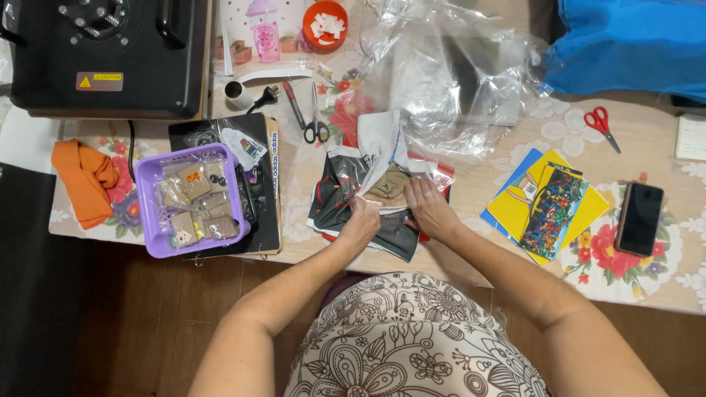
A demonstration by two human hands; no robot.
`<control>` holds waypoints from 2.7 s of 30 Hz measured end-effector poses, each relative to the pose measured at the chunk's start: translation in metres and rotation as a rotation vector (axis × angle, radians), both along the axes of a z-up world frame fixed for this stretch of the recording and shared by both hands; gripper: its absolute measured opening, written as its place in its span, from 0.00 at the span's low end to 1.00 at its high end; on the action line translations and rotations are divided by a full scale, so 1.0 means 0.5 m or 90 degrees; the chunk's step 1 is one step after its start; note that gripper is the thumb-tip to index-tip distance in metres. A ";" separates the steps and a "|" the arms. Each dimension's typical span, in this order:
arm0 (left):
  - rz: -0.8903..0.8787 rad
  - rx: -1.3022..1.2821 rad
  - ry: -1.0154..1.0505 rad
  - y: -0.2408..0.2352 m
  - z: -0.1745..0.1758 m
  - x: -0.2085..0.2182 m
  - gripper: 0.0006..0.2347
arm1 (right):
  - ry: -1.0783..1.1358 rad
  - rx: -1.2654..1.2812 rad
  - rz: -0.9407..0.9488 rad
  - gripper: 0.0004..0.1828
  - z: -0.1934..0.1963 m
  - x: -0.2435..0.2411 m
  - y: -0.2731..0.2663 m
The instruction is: The person places printed clothing items into plastic bags, smooths the bags by hand, and seals them.
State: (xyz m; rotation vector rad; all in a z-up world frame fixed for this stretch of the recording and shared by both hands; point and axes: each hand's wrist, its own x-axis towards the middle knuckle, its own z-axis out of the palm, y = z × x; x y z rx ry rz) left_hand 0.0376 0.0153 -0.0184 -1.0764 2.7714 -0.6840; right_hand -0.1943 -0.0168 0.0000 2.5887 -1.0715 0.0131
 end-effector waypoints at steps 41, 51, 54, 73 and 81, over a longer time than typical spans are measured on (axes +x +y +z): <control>-0.041 -0.006 0.449 -0.224 0.739 0.203 0.05 | -0.528 -0.076 0.028 0.06 0.688 -0.050 -0.126; 0.018 -0.161 0.264 -0.226 0.784 0.178 0.12 | -0.350 -0.144 -0.039 0.07 0.758 -0.018 -0.095; -0.026 -0.155 0.236 -0.224 0.787 0.166 0.07 | -0.354 -0.265 -0.110 0.12 0.725 -0.069 -0.132; -0.061 0.219 0.508 -0.243 0.815 0.198 0.12 | -0.683 0.012 0.029 0.28 0.754 -0.044 -0.132; 0.067 0.314 0.799 -0.312 0.719 0.188 0.25 | -0.716 0.194 -0.139 0.05 0.621 -0.057 -0.270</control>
